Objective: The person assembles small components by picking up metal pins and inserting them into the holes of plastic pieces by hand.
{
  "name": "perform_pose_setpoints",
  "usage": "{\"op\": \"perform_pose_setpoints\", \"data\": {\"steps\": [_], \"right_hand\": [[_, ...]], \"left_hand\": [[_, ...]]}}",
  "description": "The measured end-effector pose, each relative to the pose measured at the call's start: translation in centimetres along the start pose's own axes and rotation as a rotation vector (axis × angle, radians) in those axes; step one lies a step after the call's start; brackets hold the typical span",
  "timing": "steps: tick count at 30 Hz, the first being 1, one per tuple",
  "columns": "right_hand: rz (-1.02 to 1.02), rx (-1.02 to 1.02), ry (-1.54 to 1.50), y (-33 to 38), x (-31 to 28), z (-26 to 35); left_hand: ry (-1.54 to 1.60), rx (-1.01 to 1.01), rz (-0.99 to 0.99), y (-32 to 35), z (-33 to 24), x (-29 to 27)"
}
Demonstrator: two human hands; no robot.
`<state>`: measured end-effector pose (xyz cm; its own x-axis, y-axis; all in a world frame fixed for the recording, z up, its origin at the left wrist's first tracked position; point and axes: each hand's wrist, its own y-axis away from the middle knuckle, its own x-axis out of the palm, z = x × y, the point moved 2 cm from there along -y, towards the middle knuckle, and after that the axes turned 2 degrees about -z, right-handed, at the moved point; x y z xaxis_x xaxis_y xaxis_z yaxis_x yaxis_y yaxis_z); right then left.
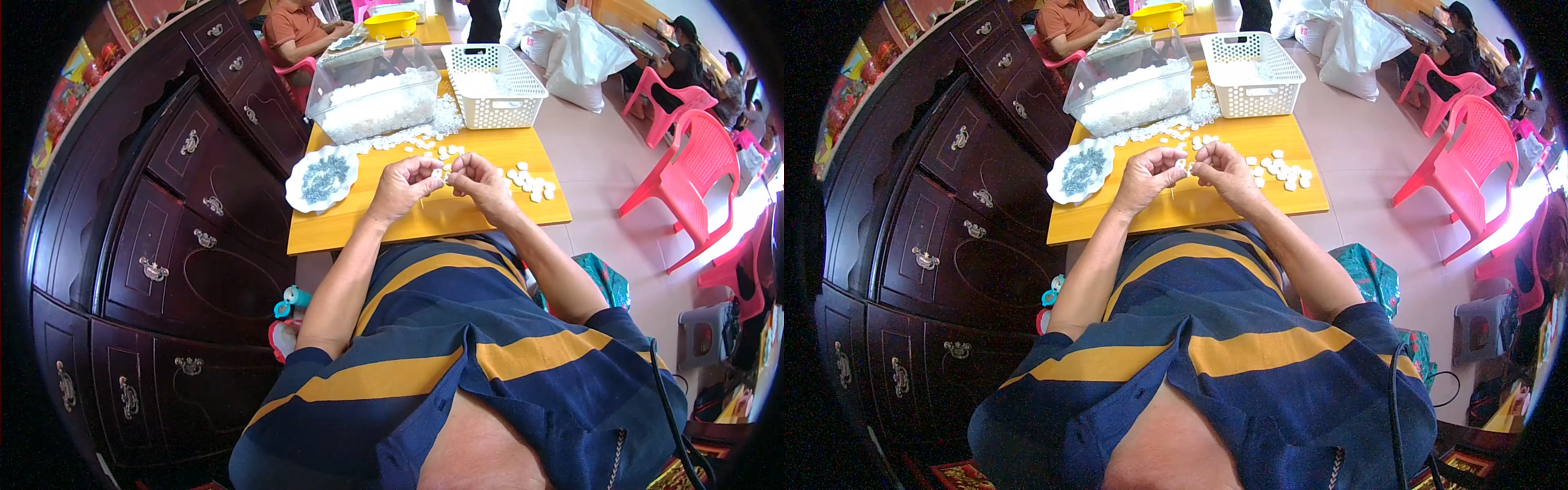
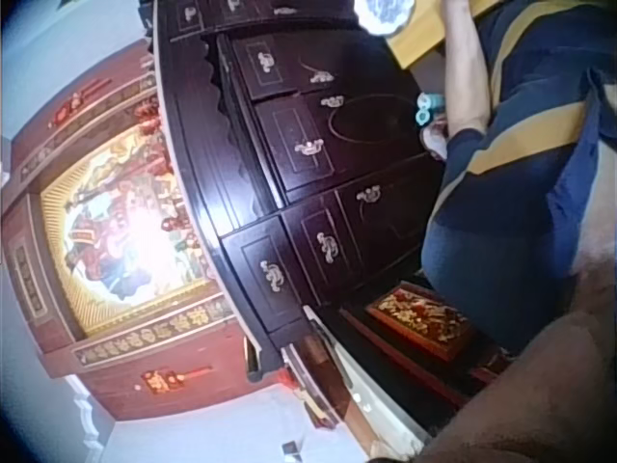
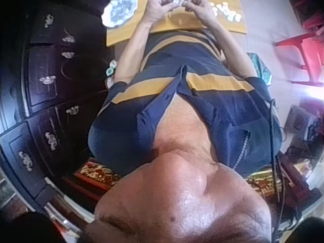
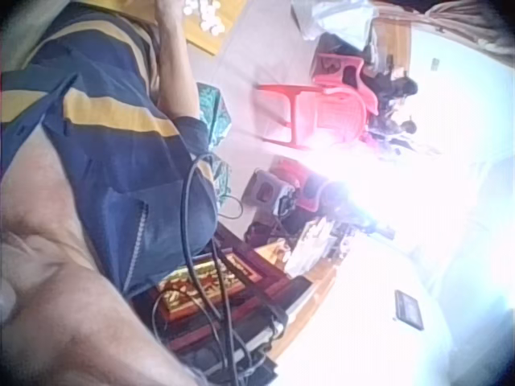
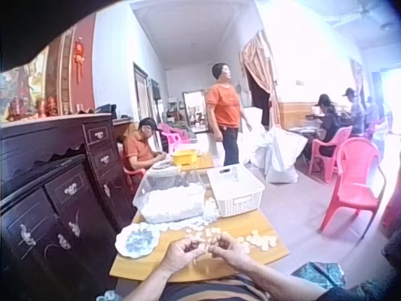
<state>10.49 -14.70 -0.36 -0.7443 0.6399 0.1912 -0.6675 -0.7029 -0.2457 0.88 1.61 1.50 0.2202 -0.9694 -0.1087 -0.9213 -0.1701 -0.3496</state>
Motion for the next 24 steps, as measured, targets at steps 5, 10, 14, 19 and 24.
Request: {"op": "perform_pose_setpoints", "data": {"steps": [5,10,14,19,24], "right_hand": [[0.001,-0.008,-0.01,0.0,0.2,-0.3],[-0.022,0.016,-0.05,0.0,0.2,-0.8],[-0.012,0.113,0.009,-0.1,0.1,-1.2],[0.029,0.287,-0.099,0.4,0.1,-0.9],[0.05,0.309,-0.146,0.2,0.0,-1.2]], "left_hand": [[-0.038,-0.068,0.018,0.0,0.6,0.0],[-0.054,-0.012,0.015,0.0,0.0,0.4],[-0.093,-0.031,0.03,0.1,-0.9,0.5],[-0.088,-0.057,0.058,0.2,-0.3,0.2],[-0.233,0.011,0.034,0.2,-0.3,0.4]]}}
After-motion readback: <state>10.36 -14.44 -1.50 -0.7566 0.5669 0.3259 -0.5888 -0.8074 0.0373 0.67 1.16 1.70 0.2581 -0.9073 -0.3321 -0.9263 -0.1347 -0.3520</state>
